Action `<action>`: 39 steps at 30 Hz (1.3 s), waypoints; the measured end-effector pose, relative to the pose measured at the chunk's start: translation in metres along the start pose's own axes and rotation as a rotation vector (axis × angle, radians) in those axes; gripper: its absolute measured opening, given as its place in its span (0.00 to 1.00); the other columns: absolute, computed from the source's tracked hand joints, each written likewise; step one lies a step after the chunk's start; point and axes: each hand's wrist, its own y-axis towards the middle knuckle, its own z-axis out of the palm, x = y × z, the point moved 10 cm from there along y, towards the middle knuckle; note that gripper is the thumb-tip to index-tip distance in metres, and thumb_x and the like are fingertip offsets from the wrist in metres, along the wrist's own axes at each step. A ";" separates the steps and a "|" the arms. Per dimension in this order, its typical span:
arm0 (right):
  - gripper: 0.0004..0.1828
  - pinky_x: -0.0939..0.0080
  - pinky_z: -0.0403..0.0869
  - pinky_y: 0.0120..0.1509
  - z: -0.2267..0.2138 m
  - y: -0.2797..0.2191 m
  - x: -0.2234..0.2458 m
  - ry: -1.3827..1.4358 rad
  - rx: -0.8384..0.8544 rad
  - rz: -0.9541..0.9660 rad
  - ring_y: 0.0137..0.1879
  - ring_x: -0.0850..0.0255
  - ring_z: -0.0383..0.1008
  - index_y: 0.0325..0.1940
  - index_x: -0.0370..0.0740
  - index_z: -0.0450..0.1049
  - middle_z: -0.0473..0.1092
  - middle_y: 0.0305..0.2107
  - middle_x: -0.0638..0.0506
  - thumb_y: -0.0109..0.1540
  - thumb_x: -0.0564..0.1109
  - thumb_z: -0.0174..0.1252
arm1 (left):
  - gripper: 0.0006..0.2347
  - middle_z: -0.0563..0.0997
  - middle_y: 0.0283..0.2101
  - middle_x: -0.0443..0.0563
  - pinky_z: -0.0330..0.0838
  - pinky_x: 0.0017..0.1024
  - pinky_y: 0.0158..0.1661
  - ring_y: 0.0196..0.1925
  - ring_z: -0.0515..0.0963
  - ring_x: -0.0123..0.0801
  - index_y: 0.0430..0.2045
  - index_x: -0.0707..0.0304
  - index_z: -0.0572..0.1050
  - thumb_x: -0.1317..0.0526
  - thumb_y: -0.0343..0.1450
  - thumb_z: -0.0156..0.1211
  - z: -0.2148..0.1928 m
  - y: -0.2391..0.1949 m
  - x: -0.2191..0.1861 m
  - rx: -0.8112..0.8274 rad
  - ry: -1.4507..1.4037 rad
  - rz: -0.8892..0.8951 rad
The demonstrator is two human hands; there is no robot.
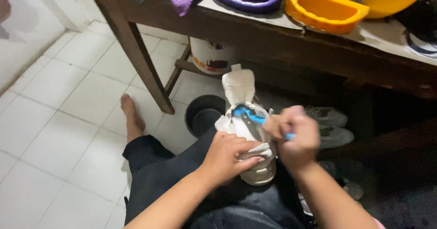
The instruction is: The person scrubs a white sneaker using a blue toothbrush dipped in soapy water. They clean the upper, laces, and interior of the shoe repeatedly, re-dipping the brush as needed.
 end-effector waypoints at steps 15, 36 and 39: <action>0.27 0.52 0.52 0.30 -0.006 0.009 0.012 0.144 0.042 0.100 0.16 0.57 0.43 0.15 0.42 0.55 0.46 0.07 0.50 0.69 0.51 0.36 | 0.12 0.83 0.29 0.35 0.54 0.35 0.40 0.36 0.79 0.32 0.45 0.36 0.81 0.45 0.70 0.62 0.002 0.004 0.001 0.111 -0.042 -0.034; 0.27 0.56 0.56 0.31 -0.007 0.004 -0.003 -0.098 0.105 0.065 0.20 0.58 0.52 0.17 0.40 0.57 0.53 0.11 0.49 0.71 0.48 0.38 | 0.12 0.82 0.27 0.36 0.56 0.35 0.39 0.34 0.80 0.31 0.44 0.41 0.82 0.46 0.70 0.62 -0.004 0.004 0.000 0.039 -0.049 0.026; 0.27 0.56 0.51 0.28 0.006 0.002 0.010 -0.012 0.133 0.179 0.19 0.59 0.50 0.15 0.39 0.58 0.50 0.09 0.48 0.69 0.49 0.41 | 0.12 0.82 0.29 0.35 0.55 0.35 0.40 0.36 0.80 0.31 0.43 0.40 0.82 0.45 0.70 0.62 -0.001 0.004 0.005 0.066 -0.068 0.002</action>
